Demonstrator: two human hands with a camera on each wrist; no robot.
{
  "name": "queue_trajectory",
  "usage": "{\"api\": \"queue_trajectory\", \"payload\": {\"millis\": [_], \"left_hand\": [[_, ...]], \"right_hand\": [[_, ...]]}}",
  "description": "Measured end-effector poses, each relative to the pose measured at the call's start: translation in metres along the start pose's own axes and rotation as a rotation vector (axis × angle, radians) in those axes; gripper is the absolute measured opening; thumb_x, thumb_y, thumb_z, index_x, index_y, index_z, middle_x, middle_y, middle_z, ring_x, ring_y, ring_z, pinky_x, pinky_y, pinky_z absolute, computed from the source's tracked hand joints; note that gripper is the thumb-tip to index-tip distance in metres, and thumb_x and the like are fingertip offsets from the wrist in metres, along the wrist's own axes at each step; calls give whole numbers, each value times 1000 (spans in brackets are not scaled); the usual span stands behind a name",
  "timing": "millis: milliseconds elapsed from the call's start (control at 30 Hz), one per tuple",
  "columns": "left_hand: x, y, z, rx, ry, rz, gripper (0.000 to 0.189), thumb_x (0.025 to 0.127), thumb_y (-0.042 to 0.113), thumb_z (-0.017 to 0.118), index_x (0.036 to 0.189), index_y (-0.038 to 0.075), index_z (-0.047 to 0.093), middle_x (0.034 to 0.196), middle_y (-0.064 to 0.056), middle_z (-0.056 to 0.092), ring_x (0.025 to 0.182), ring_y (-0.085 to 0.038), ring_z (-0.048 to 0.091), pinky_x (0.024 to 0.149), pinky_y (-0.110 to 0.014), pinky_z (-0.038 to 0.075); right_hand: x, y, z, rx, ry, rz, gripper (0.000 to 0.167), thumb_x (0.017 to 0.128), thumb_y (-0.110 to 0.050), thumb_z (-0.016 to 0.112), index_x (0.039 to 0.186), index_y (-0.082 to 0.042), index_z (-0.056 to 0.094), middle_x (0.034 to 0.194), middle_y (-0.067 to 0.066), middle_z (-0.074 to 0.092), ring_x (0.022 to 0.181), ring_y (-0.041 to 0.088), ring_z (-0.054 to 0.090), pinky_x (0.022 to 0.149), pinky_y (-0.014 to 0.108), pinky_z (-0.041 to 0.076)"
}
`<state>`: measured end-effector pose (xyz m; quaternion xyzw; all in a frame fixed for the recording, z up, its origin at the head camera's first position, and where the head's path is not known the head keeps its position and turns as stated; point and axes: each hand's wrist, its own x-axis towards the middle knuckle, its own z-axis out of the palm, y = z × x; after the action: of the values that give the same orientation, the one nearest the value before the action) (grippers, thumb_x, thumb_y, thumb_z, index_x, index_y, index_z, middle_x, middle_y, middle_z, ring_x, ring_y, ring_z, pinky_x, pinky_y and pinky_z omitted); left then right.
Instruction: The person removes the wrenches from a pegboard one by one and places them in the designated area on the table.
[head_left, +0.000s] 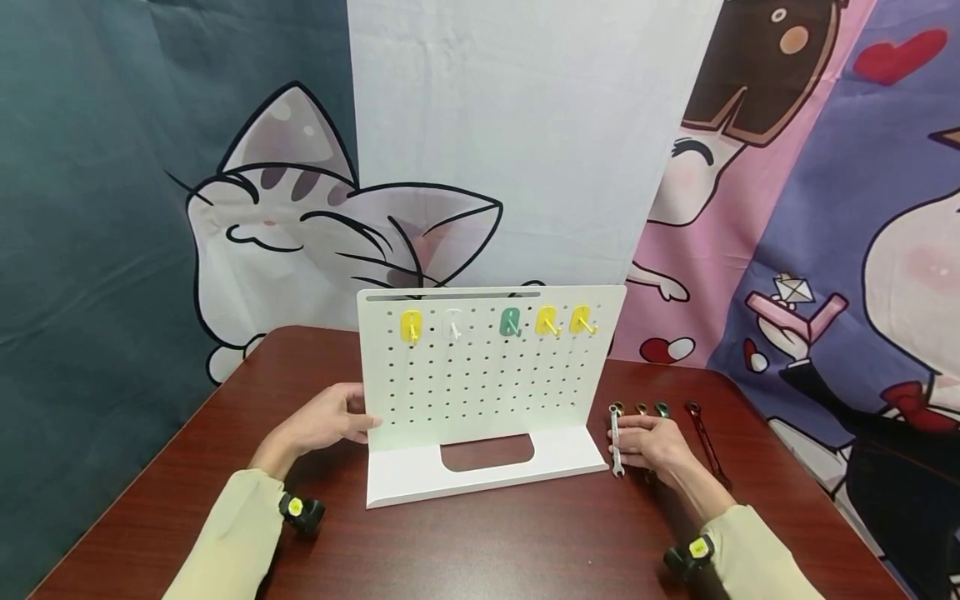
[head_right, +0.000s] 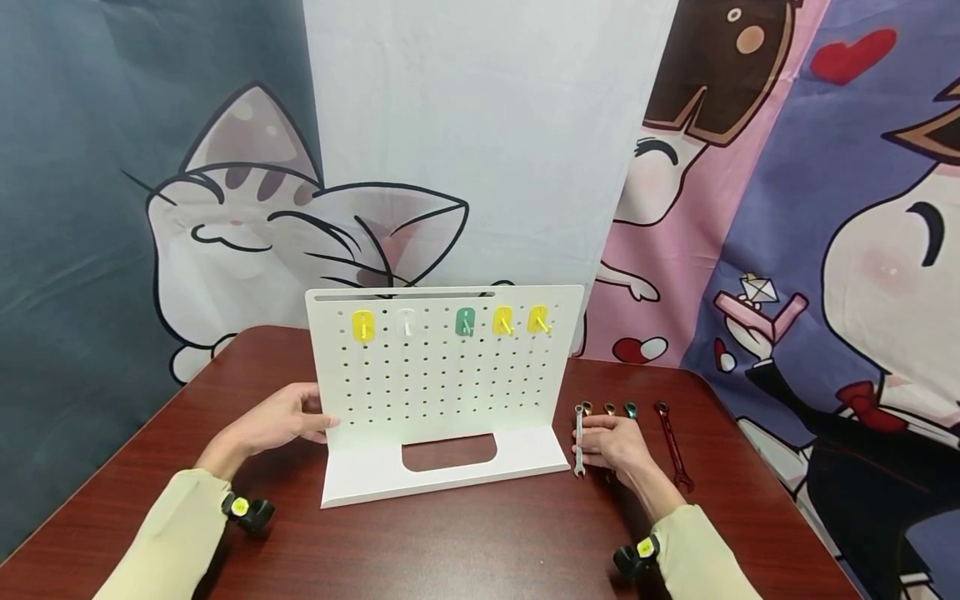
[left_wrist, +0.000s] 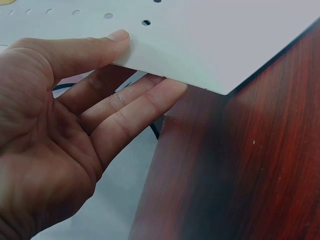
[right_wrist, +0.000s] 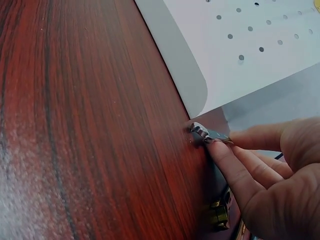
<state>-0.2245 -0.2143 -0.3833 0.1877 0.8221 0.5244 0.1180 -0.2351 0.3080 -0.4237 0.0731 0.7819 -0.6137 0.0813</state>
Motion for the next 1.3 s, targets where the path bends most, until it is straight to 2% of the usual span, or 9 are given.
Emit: {"api": "queue_trajectory", "payload": {"millis": [233,500,733,1000,1167,1300], "left_hand": [[0,1,0,0,3,0,50,98,3,71,144,-7,57,133,-28,70,102,-31,77,83,-48,67],[1,0,0,11,2,10,49,98,3,70,144,-8,57,132,-29,70,102,-32,77,83,-48,67],[0,0,1,16,20,-25,50,97,3,72,144,-7,58,132,-27,70,100,-30,78,82,-47,67],[1,-2,1,14,3,8,48,97,2,72,142,-9,58,131,-30,70,100,-32,78,82,-49,67],[3,-3,0,31,14,-1,47,97,4,72,141,-7,60,130,-28,71,101,-30,78,83,-46,67],[1,-1,0,79,32,-2,47,97,6,74,141,-6,61,128,-26,73,101,-29,77,84,-46,67]], "right_hand": [[-1,0,0,1,20,2,49,95,6,69,138,20,50,99,16,79,80,19,76,73,34,67],[-1,-2,3,-19,103,4,49,93,7,71,136,21,53,104,20,79,78,16,75,71,33,67],[-2,-3,6,52,129,3,49,93,11,68,136,24,50,104,25,78,76,16,76,72,34,67],[-7,-5,3,77,165,1,50,94,8,71,137,22,49,103,24,78,75,15,76,71,32,67],[-15,-9,1,95,174,-38,50,97,2,71,139,20,50,97,15,80,74,13,76,71,30,66],[-25,-12,2,14,205,-113,45,102,-8,69,138,15,55,106,17,80,85,16,79,77,27,66]]}}
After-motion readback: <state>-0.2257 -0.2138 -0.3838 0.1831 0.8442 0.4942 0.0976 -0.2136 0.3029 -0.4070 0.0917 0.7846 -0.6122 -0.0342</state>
